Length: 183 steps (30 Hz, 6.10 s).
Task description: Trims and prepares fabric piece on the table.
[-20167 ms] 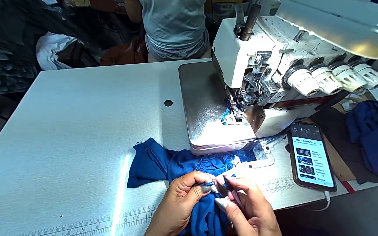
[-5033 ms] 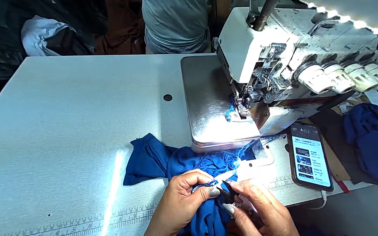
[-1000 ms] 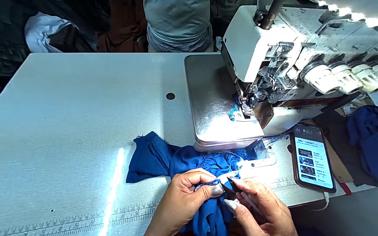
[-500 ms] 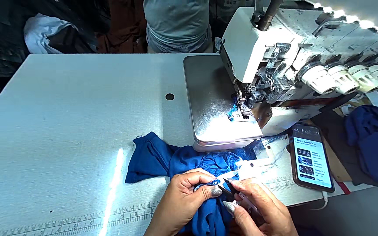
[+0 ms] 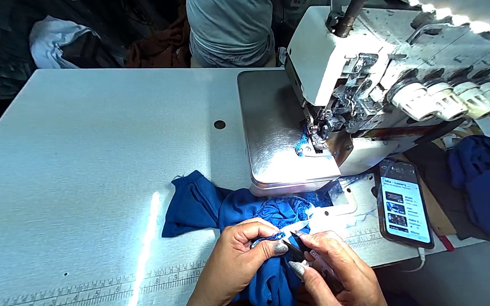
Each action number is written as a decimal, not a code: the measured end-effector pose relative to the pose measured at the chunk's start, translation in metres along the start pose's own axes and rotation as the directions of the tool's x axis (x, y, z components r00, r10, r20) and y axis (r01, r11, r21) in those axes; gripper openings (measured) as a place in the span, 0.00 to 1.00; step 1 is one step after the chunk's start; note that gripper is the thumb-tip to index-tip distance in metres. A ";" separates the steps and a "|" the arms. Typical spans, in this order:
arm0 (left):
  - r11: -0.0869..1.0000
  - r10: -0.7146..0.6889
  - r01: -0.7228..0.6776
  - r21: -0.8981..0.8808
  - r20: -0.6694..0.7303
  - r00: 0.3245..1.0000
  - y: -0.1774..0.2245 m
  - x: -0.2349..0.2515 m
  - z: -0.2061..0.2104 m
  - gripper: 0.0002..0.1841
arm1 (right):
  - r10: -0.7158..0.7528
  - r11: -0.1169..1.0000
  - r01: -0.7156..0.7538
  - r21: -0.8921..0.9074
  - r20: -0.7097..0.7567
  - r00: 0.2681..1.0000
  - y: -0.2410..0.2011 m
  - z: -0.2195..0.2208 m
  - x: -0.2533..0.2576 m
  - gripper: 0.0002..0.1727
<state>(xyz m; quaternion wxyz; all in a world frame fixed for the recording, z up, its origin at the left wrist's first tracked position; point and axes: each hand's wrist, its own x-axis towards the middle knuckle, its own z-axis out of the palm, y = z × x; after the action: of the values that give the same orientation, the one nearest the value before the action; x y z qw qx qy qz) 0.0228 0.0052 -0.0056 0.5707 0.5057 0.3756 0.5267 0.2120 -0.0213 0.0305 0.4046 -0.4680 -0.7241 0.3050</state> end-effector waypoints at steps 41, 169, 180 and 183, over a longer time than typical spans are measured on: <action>0.992 0.065 -0.071 0.103 0.062 0.996 -0.002 0.008 0.002 0.06 | -0.050 0.987 0.070 0.145 -0.137 0.989 0.033 0.013 0.026 0.08; 0.603 0.263 -0.146 0.784 -0.023 0.964 0.010 -0.011 -0.036 0.14 | -0.199 0.880 0.073 -0.469 -0.227 0.953 0.049 -0.055 0.072 0.10; 0.684 0.244 -0.228 0.693 0.077 0.967 0.022 -0.008 -0.030 0.11 | -0.222 0.833 0.176 -0.525 -0.027 0.975 0.027 -0.036 0.050 0.17; 0.729 0.217 -0.282 0.624 0.180 0.959 0.024 -0.001 -0.024 0.12 | -0.201 0.979 0.195 0.052 0.160 0.967 0.023 -0.023 0.053 0.19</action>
<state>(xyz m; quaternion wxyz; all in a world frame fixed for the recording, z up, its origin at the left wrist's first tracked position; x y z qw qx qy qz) -0.0060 0.0074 0.0123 0.3034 0.7406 0.4345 0.4132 0.2293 0.0377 0.0385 0.3804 -0.3593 -0.7923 0.3137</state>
